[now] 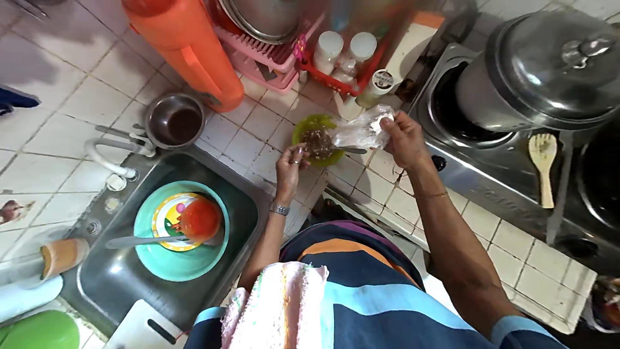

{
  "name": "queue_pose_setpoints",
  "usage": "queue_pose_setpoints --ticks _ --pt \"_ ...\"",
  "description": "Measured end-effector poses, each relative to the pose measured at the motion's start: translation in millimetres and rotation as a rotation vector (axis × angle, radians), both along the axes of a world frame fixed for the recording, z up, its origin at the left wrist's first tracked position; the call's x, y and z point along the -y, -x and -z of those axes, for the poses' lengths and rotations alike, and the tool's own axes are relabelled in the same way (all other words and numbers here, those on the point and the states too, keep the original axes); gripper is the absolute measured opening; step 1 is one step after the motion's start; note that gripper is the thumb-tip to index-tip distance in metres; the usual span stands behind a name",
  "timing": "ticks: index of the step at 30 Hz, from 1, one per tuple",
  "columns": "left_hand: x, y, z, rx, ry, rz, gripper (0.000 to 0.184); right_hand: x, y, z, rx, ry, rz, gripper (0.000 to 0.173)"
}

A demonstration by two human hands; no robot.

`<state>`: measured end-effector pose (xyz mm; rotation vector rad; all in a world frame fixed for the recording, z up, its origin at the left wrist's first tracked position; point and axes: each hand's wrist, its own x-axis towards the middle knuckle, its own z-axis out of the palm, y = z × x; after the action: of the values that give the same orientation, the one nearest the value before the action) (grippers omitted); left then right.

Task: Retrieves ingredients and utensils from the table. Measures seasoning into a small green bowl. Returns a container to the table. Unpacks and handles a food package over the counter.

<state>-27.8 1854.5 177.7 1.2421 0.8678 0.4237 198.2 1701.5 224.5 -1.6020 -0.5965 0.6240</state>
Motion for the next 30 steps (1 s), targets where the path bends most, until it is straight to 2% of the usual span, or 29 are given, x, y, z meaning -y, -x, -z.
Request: queue_pose_setpoints --ticks 4,6,9,11,15,19,22,27,30 --pt "2.1 -2.8 4.9 -0.014 0.083 -0.107 0.033 -13.2 6.3 3.4 0.287 0.093 -0.114 0.023" --pt "10.1 -10.5 4.3 -0.017 0.161 -0.029 0.032 -18.2 3.0 -0.5 0.367 0.125 -0.13 0.023" --pt "32.9 -17.2 2.8 -0.001 0.211 0.09 0.027 -15.1 2.2 -11.8 0.364 0.112 -0.138 0.02" --pt "39.9 -22.6 1.4 0.02 0.081 0.04 0.022 -11.6 3.8 -19.6 0.34 0.089 -0.146 0.017" --pt "19.4 -21.8 9.2 0.068 -0.553 -0.031 0.026 7.1 3.7 -32.1 0.257 0.046 -0.18 0.014" --pt "-9.8 -29.5 -4.4 0.038 -0.839 0.152 0.029 18.3 -3.0 -30.6 0.183 -0.012 -0.211 0.017" --pt "-28.1 -52.9 8.4 0.053 -0.901 0.258 0.026 7.1 -12.6 -27.2 0.176 -0.021 -0.207 0.014" --pt "-40.4 -66.7 11.3 0.162 -0.835 0.345 0.018 -0.6 -15.1 -28.8 0.139 -0.053 -0.192 0.013" --pt "-41.8 -69.1 8.4 0.152 -0.815 0.384 0.024 -1.0 -16.6 -27.0 0.145 -0.067 -0.208 0.013"
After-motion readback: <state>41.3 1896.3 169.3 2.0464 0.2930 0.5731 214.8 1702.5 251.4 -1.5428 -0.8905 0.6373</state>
